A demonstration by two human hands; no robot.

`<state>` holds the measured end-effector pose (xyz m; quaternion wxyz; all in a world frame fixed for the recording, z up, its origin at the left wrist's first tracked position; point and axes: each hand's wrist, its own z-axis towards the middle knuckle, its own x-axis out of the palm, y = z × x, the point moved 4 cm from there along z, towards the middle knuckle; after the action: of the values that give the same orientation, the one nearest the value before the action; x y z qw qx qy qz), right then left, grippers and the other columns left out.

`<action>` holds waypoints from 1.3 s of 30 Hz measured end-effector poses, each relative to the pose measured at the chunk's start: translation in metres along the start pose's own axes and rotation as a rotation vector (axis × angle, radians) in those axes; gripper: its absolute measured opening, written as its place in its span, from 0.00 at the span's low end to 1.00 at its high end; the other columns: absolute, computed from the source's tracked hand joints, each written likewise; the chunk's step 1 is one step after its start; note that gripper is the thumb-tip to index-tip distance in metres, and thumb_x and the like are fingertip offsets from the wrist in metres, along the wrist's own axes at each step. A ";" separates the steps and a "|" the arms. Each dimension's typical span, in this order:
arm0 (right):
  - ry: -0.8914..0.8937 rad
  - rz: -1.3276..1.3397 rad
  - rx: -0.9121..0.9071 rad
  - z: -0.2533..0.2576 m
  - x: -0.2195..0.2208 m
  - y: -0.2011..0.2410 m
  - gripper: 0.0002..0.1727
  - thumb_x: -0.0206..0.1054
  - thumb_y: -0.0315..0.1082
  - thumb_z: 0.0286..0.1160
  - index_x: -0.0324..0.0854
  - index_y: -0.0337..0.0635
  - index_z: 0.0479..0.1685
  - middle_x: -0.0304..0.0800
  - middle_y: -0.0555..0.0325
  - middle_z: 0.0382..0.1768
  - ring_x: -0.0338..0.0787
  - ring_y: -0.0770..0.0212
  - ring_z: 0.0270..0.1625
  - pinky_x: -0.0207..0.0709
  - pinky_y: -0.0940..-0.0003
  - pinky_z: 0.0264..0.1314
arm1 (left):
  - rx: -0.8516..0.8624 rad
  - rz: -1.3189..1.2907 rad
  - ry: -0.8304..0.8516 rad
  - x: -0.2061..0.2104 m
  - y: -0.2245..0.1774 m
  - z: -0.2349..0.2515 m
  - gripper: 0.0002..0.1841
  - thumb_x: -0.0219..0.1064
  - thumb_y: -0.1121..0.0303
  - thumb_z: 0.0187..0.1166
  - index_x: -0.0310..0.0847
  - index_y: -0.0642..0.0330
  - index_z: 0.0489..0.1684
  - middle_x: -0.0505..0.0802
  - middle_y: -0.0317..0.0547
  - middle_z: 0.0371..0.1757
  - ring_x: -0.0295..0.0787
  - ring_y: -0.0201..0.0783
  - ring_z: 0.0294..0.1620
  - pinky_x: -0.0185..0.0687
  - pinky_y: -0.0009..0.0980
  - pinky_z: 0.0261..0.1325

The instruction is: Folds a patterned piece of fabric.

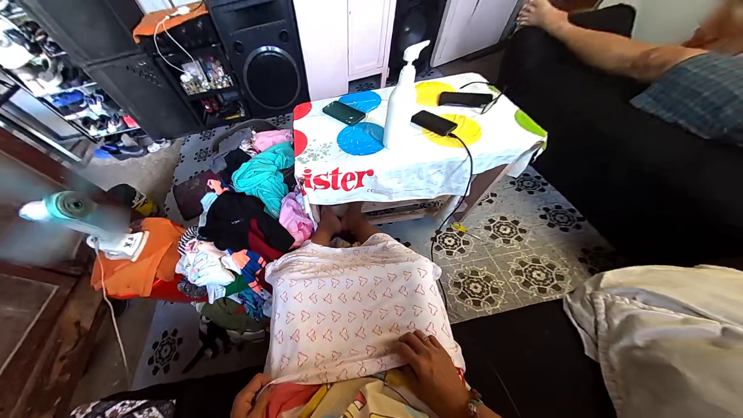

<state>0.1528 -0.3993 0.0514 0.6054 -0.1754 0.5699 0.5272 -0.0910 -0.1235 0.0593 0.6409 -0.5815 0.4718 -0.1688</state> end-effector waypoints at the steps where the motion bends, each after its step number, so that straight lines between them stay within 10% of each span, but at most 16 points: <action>1: -0.015 -0.004 0.047 0.003 -0.006 -0.005 0.14 0.76 0.27 0.51 0.92 0.40 0.41 0.93 0.45 0.43 0.93 0.39 0.48 0.84 0.42 0.42 | -0.014 -0.023 0.007 -0.001 -0.002 0.003 0.10 0.57 0.78 0.80 0.84 0.73 0.36 0.89 0.39 0.32 0.84 0.20 0.36 0.81 0.20 0.48; 4: -0.074 -0.005 0.239 0.009 -0.033 -0.034 0.16 0.77 0.17 0.42 0.90 0.32 0.37 0.92 0.34 0.45 0.90 0.28 0.51 0.81 0.30 0.48 | 0.047 0.140 0.071 -0.008 -0.008 0.009 0.08 0.66 0.72 0.76 0.85 0.71 0.36 0.90 0.41 0.29 0.86 0.25 0.31 0.85 0.27 0.42; 7: -0.092 -0.032 0.344 -0.003 -0.052 -0.075 0.13 0.78 0.16 0.44 0.88 0.29 0.34 0.91 0.31 0.45 0.89 0.26 0.54 0.80 0.29 0.52 | 0.096 0.552 0.190 -0.020 -0.008 0.015 0.20 0.80 0.57 0.65 0.91 0.66 0.44 0.94 0.57 0.30 0.93 0.58 0.33 0.85 0.63 0.43; 11: -0.027 0.171 0.290 -0.026 -0.060 -0.130 0.09 0.70 0.15 0.47 0.90 0.30 0.28 0.93 0.36 0.39 0.91 0.32 0.50 0.82 0.34 0.55 | -0.020 0.775 0.233 -0.040 0.016 0.021 0.15 0.76 0.75 0.64 0.93 0.61 0.51 0.95 0.64 0.35 0.93 0.69 0.40 0.81 0.69 0.48; 17: 0.477 0.718 0.427 -0.020 -0.075 -0.192 0.13 0.73 0.23 0.60 0.92 0.33 0.46 0.95 0.52 0.52 0.92 0.60 0.59 0.83 0.60 0.70 | -0.049 0.421 0.406 -0.089 0.066 0.067 0.11 0.77 0.71 0.62 0.93 0.69 0.39 0.91 0.62 0.56 0.84 0.59 0.65 0.74 0.59 0.72; 20: 0.289 1.018 0.585 0.020 -0.089 -0.201 0.12 0.65 0.28 0.62 0.93 0.50 0.40 0.99 0.69 0.45 0.95 0.72 0.49 0.88 0.72 0.58 | -0.129 -0.217 0.133 -0.101 0.038 0.112 0.16 0.71 0.72 0.62 0.88 0.65 0.48 0.95 0.42 0.52 0.91 0.34 0.54 0.87 0.35 0.62; 23: -0.043 1.230 0.850 0.061 -0.069 -0.205 0.13 0.48 0.28 0.83 0.80 0.51 0.44 0.95 0.71 0.35 0.94 0.74 0.39 0.90 0.73 0.45 | -0.300 -0.656 -0.188 -0.076 0.033 0.163 0.14 0.53 0.70 0.85 0.71 0.64 0.64 0.93 0.44 0.47 0.92 0.35 0.47 0.91 0.37 0.54; 27: 0.072 1.081 1.109 0.061 -0.023 -0.213 0.16 0.49 0.39 0.94 0.75 0.38 0.63 0.90 0.60 0.38 0.91 0.68 0.38 0.88 0.67 0.42 | -0.597 -0.433 0.047 -0.026 0.067 0.189 0.32 0.41 0.45 0.94 0.68 0.62 0.81 0.88 0.55 0.65 0.88 0.44 0.62 0.84 0.44 0.65; 36: -0.040 1.137 1.212 0.040 -0.020 -0.211 0.13 0.51 0.35 0.93 0.74 0.37 0.62 0.91 0.58 0.40 0.93 0.66 0.40 0.89 0.66 0.45 | -0.711 -0.465 0.021 -0.029 0.083 0.184 0.35 0.38 0.40 0.92 0.71 0.63 0.76 0.91 0.55 0.57 0.90 0.45 0.52 0.87 0.45 0.53; 39: -0.147 1.107 1.173 0.054 -0.021 -0.211 0.11 0.52 0.34 0.92 0.73 0.39 0.60 0.89 0.60 0.38 0.92 0.68 0.36 0.89 0.68 0.39 | -0.638 -0.420 -0.071 -0.036 0.077 0.198 0.21 0.55 0.58 0.91 0.76 0.67 0.69 0.91 0.55 0.53 0.90 0.41 0.48 0.88 0.40 0.51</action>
<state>0.3610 -0.4452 0.0036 0.2861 0.5133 0.7166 0.3757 0.0241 0.0412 -0.0199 0.3951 -0.8413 0.3486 -0.1210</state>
